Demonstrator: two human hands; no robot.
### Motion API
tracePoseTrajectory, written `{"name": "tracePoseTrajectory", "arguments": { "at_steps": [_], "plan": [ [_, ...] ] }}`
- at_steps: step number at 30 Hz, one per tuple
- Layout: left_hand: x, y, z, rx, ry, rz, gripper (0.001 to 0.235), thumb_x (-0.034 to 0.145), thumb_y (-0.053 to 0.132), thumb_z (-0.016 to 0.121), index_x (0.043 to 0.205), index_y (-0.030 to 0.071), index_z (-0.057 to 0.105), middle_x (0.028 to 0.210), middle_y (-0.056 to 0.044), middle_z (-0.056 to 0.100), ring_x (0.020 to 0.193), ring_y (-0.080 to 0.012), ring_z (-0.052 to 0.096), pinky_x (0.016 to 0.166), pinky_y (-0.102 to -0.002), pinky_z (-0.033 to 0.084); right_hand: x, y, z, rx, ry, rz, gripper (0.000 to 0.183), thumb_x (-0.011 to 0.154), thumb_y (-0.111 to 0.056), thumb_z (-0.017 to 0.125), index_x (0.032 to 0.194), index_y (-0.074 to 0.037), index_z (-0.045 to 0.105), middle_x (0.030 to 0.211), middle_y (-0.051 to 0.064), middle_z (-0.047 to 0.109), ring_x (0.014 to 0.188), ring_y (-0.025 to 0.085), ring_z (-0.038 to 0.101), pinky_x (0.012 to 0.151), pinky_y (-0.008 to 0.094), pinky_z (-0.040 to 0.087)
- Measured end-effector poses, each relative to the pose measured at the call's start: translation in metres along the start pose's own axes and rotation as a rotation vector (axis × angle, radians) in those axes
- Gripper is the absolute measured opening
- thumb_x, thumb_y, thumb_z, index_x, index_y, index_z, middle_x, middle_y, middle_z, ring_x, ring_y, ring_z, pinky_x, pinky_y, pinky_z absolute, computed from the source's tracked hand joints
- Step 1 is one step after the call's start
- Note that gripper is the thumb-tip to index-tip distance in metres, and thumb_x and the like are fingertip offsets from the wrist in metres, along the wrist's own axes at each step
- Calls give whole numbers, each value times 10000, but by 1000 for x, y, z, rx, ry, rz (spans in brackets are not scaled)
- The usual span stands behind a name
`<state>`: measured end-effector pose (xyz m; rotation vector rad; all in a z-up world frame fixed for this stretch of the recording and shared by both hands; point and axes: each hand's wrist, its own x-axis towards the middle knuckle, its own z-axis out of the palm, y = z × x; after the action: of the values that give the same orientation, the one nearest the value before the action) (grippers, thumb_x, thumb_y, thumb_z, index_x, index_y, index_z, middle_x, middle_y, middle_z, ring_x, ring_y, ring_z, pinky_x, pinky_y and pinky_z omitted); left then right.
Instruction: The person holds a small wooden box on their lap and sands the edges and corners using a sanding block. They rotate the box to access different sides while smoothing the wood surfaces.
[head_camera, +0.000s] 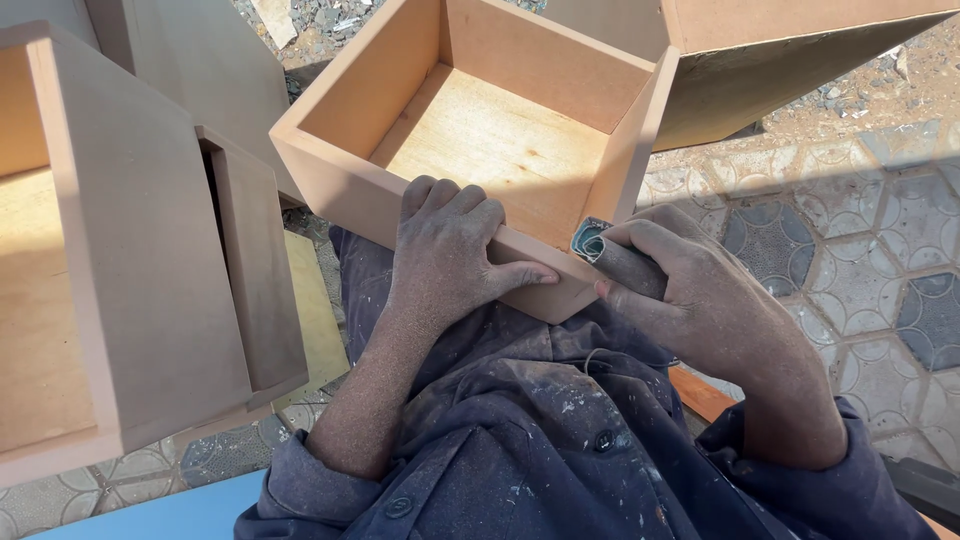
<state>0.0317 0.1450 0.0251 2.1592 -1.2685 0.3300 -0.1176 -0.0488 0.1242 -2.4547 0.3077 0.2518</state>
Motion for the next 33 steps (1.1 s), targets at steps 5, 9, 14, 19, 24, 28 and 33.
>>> {"name": "tracePoseTrajectory", "arguments": {
  "at_steps": [5,9,14,19,24,28,33],
  "plan": [
    [2,0,2,-47,61,28,748,733,813,723,674,99,507,736,-69,502,786,-305,491,853,-457,371,9,-14,15,-104,-21,82,191,909,-321,647,946,-149,720,940,54,638,937,213,650,846,375,482],
    [0,-4,7,-50,51,35,739,708,825,718,664,108,545,721,-47,509,803,-289,495,875,-455,364,26,-26,24,-177,60,-6,240,949,-295,625,790,-116,626,820,112,596,796,329,628,771,461,451],
    [-3,-1,11,-41,51,-13,734,672,831,718,677,114,563,719,-37,518,807,-296,506,893,-466,353,23,-35,28,-280,22,88,175,941,-276,567,964,-168,703,868,152,644,848,374,651,762,516,502],
    [-6,-1,12,-47,89,0,704,685,798,732,670,113,571,700,-24,510,787,-283,509,899,-442,353,24,-35,31,-304,65,-43,189,972,-298,600,939,-130,679,839,154,623,861,369,613,822,490,477],
    [-7,5,14,-53,84,-40,663,627,763,756,662,126,572,694,-31,523,818,-294,525,900,-456,354,20,-32,38,-330,58,29,156,919,-229,586,1033,-170,676,871,146,614,851,387,631,763,550,510],
    [-5,3,12,-63,56,-29,696,641,795,736,670,119,577,699,-34,519,807,-290,505,908,-454,343,15,-37,31,-350,92,-54,168,957,-248,592,1052,-148,688,875,153,618,884,382,624,806,525,497],
    [-8,4,14,-66,56,-38,701,659,808,717,677,121,580,721,-27,528,820,-285,509,923,-458,334,16,-39,41,-331,80,65,218,871,-201,580,1061,-169,681,935,145,586,805,437,634,750,579,504]
  ]
}}
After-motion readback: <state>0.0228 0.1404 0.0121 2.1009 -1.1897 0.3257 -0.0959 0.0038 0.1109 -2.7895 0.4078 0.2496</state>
